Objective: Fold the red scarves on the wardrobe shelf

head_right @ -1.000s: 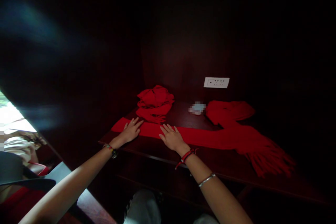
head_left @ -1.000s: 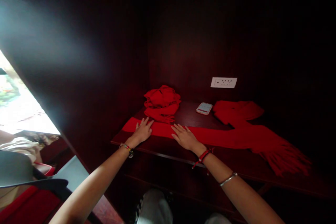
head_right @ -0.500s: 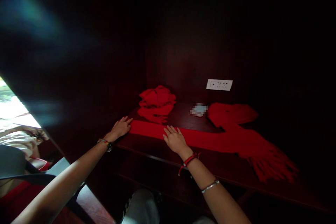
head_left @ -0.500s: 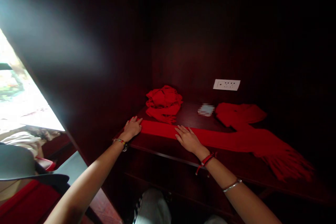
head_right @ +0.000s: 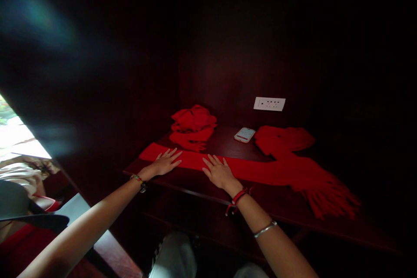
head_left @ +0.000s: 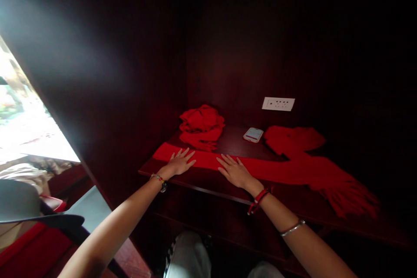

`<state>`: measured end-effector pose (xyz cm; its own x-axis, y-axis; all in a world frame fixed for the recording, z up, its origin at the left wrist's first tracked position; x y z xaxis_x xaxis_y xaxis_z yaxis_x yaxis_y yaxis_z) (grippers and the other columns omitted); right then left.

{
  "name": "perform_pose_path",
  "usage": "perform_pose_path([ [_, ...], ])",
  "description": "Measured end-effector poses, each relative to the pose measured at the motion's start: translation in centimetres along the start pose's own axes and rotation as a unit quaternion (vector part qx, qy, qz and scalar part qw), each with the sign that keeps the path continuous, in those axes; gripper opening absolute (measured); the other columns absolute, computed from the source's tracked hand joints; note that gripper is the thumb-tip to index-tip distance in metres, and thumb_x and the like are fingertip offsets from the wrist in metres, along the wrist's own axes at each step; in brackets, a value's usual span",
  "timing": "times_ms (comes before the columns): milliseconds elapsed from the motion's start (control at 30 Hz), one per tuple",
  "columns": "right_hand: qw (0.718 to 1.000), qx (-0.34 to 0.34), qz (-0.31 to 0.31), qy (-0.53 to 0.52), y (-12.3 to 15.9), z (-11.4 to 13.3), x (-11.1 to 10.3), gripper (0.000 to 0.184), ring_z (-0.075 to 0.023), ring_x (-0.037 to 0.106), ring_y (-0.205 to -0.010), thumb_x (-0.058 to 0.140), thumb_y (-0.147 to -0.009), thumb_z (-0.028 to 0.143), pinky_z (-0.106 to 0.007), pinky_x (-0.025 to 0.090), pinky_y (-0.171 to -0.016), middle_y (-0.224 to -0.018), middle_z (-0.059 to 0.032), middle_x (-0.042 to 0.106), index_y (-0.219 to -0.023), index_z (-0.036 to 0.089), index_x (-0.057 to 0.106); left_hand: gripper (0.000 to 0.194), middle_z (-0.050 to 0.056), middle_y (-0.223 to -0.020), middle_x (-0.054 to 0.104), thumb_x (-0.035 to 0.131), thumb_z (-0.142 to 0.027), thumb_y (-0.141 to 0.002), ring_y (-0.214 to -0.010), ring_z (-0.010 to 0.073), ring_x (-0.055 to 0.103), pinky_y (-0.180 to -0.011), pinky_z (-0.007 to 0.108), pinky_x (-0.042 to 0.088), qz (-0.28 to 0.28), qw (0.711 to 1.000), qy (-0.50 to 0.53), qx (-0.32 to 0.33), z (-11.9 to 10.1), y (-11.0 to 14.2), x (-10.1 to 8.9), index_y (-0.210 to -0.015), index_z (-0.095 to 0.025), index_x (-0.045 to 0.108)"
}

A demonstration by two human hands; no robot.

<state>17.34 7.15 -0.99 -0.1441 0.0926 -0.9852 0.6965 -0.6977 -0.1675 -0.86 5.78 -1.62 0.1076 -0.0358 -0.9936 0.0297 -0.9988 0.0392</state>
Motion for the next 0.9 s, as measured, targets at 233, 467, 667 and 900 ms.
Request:
perform_pose_path([
  [233,1.0,0.008,0.025,-0.007,0.0,-0.2,0.3,0.057,-0.0218,0.016,-0.129,0.016,-0.087,0.05,-0.046,0.014,-0.103,-0.141,-0.0078,0.02,-0.135,0.02,0.024,0.057,0.002,-0.144,0.005,0.016,-0.056,-0.085,-0.129,0.0317,0.004,-0.098,0.055,0.012,0.021,1.0,-0.018,-0.014,-0.2,0.1,-0.1,-0.136,-0.032,0.014],
  [467,0.999,0.015,0.046,-0.007,1.7,-2.0,0.4,0.059,-0.0204,0.014,-0.13,0.015,-0.086,0.052,-0.045,0.011,-0.104,-0.142,-0.0069,0.018,-0.136,0.02,0.019,0.055,0.004,-0.143,0.008,0.015,-0.051,-0.086,-0.13,0.029,0.008,-0.1,0.051,0.013,-0.002,0.992,-0.035,-0.122,5.8,1.0,-1.2,-0.136,-0.028,0.015],
  [667,0.998,0.044,0.034,-0.019,1.3,-1.8,-1.2,0.061,-0.0223,0.014,-0.129,0.017,-0.086,0.051,-0.045,0.014,-0.103,-0.142,-0.0104,0.018,-0.136,0.016,0.022,0.058,0.009,-0.143,0.01,0.017,-0.054,-0.084,-0.128,0.0344,0.006,-0.098,0.054,0.014,-0.045,0.981,-0.051,-0.181,6.5,0.5,-2.0,-0.135,-0.026,0.023],
  [900,0.999,0.02,0.031,-0.021,0.1,-0.4,-0.3,0.059,-0.0215,0.014,-0.13,0.019,-0.087,0.051,-0.045,0.015,-0.103,-0.141,-0.0099,0.019,-0.136,0.018,0.022,0.062,0.01,-0.143,0.012,0.016,-0.059,-0.082,-0.128,0.0351,0.008,-0.096,0.057,0.014,-0.04,0.985,-0.009,-0.168,5.8,-1.4,-1.3,-0.135,-0.028,0.022],
])
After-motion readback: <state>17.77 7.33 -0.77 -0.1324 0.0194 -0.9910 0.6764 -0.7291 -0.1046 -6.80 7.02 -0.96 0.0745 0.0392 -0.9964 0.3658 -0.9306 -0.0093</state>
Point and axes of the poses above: each hand's wrist, its own y-axis away from the middle knuckle, its own x-axis out of the palm, z = x × y, the point moved 10 cm from there along -y, towards the middle knuckle
